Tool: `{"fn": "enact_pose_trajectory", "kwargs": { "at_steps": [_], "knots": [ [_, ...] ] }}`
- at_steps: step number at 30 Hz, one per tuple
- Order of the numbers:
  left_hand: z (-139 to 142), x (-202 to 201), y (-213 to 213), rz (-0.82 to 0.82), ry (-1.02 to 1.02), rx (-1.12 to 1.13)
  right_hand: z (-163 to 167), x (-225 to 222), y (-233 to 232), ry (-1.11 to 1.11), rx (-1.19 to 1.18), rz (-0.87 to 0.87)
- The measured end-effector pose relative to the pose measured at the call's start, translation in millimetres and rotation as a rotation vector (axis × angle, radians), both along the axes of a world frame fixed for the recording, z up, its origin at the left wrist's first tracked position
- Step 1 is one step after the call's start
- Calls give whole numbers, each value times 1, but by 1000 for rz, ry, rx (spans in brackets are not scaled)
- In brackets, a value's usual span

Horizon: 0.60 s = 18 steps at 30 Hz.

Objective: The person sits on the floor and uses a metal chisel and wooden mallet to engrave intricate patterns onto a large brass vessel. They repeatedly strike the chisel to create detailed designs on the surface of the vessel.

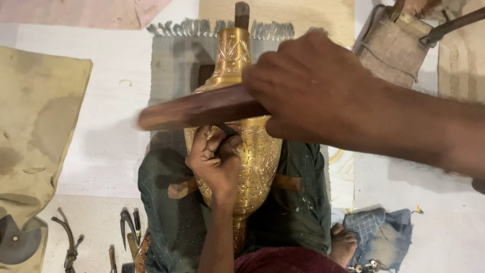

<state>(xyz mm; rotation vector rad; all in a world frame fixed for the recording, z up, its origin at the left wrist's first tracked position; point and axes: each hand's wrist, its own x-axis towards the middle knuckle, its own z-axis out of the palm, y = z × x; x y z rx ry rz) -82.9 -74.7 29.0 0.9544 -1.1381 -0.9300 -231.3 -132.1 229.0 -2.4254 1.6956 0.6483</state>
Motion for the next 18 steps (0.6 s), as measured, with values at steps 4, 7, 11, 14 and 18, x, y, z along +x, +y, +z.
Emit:
{"fn": "enact_pose_trajectory", "kwargs": {
  "at_steps": [4,7,11,14,18],
  "knots": [
    [-4,1,-1,39,-67,-32,4,5,1,-403,-148,-138],
    [-6,1,-3,73,-105,-108,12,7,2,50,-28,78],
    [-5,0,-1,-17,4,-54,23,7,2,-208,-62,-45],
    [-3,1,0,21,-71,-58,21,3,0,83,98,-47],
    [0,1,0,-32,-13,3,6,-5,0,-214,-7,-163]
  ]
}}
